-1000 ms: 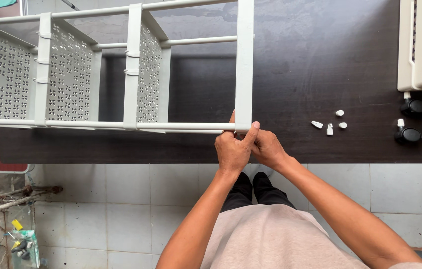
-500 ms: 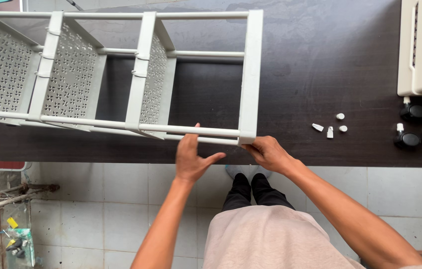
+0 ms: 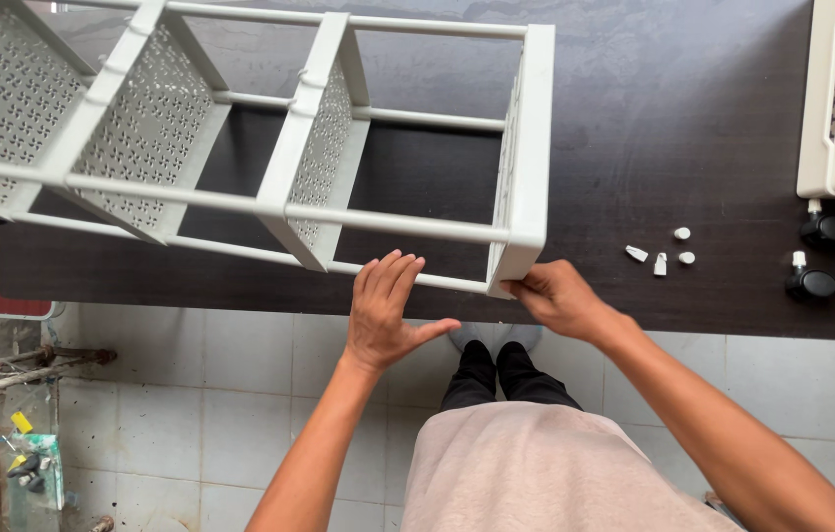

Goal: The person assembles a white plastic shelving unit on a dark table. They insert white plastic rods into the frame, attach perforated shelves, and secure the components by hand. The person handles the frame, rods, and shelves sequentially to build the unit.

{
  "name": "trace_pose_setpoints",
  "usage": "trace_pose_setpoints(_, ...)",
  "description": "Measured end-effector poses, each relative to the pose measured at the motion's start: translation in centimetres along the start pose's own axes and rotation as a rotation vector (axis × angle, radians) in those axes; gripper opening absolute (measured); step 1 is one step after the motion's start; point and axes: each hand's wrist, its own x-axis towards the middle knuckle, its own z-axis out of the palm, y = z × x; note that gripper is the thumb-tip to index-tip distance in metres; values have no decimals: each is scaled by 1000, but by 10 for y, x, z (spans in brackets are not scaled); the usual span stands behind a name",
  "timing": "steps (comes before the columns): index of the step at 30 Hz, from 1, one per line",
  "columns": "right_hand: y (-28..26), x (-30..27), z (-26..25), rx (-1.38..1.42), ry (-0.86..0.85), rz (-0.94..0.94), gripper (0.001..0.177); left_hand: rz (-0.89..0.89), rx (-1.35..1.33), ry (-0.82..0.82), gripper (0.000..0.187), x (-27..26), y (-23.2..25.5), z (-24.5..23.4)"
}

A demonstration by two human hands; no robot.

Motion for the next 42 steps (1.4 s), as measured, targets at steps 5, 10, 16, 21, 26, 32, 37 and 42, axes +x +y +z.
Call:
trace_pose_setpoints(5, -23, 9, -30, 45, -23, 51, 24, 49, 2, -80, 80, 25, 1, -3)
trace_pose_setpoints(10, -50, 30, -65, 192, -67, -33, 29, 46, 4, -163, 60, 59, 1, 1)
trace_pose_setpoints(16, -75, 47, -100, 195, -74, -21, 32, 73, 69, -137, 51, 96, 0, 2)
trace_pose_setpoints(21, -83, 58, -129, 303, -120, -68, 32, 81, 59, -112, 54, 119, 6, -2)
trace_pose_setpoints(26, -89, 70, -151, 314, -88, -130, 32, 70, 90, -108, 58, 144, 14, -2)
trace_pose_setpoints(32, -94, 90, -151, 225, 112, -181, 36, 2, 113, -137, 63, 176, 17, -1)
trace_pose_setpoints(37, -86, 76, -132, 179, 281, -224, 42, -2, 126, -146, 67, 194, 17, -6)
trace_pose_setpoints(42, -78, 57, -119, 309, 294, -150, 44, -74, 50, -254, 66, 204, 19, -4)
